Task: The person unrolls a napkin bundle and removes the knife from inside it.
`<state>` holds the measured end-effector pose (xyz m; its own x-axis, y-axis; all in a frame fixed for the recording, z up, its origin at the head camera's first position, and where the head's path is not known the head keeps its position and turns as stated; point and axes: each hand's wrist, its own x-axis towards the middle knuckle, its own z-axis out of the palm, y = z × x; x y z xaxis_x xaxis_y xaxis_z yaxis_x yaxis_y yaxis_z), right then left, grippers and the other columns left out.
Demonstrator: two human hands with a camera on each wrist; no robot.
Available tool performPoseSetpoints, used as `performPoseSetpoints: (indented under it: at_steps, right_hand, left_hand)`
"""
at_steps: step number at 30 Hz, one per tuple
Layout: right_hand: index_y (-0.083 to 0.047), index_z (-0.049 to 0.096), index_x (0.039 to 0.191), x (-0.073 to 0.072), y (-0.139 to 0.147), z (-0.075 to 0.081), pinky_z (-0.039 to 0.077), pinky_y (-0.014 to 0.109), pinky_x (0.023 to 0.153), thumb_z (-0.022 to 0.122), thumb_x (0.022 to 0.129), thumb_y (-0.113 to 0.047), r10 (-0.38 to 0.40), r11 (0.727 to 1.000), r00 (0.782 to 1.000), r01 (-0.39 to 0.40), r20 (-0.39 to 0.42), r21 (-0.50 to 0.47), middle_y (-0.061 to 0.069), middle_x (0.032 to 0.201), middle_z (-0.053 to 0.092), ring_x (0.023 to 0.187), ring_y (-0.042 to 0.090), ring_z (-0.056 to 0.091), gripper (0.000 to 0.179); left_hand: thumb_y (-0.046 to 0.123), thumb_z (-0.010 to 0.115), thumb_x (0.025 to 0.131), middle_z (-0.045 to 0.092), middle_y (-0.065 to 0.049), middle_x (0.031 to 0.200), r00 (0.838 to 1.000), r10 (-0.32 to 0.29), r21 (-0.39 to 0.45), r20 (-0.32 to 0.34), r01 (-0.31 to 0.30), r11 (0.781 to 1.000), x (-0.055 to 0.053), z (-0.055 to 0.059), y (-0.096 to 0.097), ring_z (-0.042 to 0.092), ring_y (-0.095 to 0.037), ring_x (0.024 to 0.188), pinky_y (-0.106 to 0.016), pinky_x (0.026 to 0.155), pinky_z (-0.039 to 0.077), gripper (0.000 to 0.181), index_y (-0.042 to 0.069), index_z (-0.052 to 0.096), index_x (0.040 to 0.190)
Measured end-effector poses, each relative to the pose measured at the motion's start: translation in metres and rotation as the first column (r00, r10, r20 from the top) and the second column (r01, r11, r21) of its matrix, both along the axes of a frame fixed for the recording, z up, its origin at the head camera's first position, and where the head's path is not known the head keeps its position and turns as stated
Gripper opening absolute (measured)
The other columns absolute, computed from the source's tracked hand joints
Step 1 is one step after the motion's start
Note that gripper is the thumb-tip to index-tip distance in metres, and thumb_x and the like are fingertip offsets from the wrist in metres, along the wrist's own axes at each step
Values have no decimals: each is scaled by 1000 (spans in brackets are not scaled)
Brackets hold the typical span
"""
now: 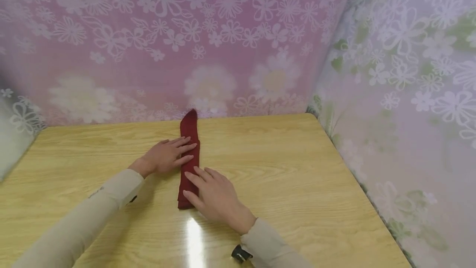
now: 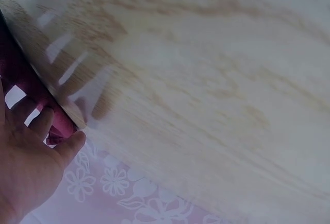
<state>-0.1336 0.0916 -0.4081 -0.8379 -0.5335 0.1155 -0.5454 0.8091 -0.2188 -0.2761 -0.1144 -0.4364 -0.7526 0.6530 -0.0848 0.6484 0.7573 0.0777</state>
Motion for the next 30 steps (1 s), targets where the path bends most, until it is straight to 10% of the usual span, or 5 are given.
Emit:
performPoseSetpoints:
  at_steps: [8,14,21,30]
  right_hand:
    - [-19,50,140,-4,-3,-3,41,41,101,42,98,-51,-39,985,992,58,117,-161,0,143,46,129,20,43,53]
    - [-12,55,134,-9,-4,-5,43,40,98,54,97,-40,57,904,948,83,312,-418,1,136,51,123,17,47,47]
    - [-8,59,128,-12,-6,-11,47,39,94,64,93,-29,77,865,944,96,321,-492,2,126,55,114,20,53,41]
    - [-13,65,119,-8,-15,-21,44,32,92,71,87,-31,-7,950,990,51,142,-309,-1,122,55,109,18,49,37]
  left_hand:
    - [54,28,101,26,-7,155,1000,-5,-4,11,6,1000,0,3,0,22,-26,141,-55,108,25,58,23,35,150]
    - [55,27,101,24,-7,155,1000,12,-24,20,-11,1000,-1,3,1,20,-25,142,-54,109,25,58,25,32,151]
    - [56,26,101,24,-6,156,1000,13,-23,15,-13,1000,-3,-3,3,20,-24,142,-53,109,24,59,26,32,151]
    - [55,27,101,25,-6,155,1000,8,-21,-11,-9,1000,-1,-3,1,20,-25,142,-53,109,25,58,25,33,150]
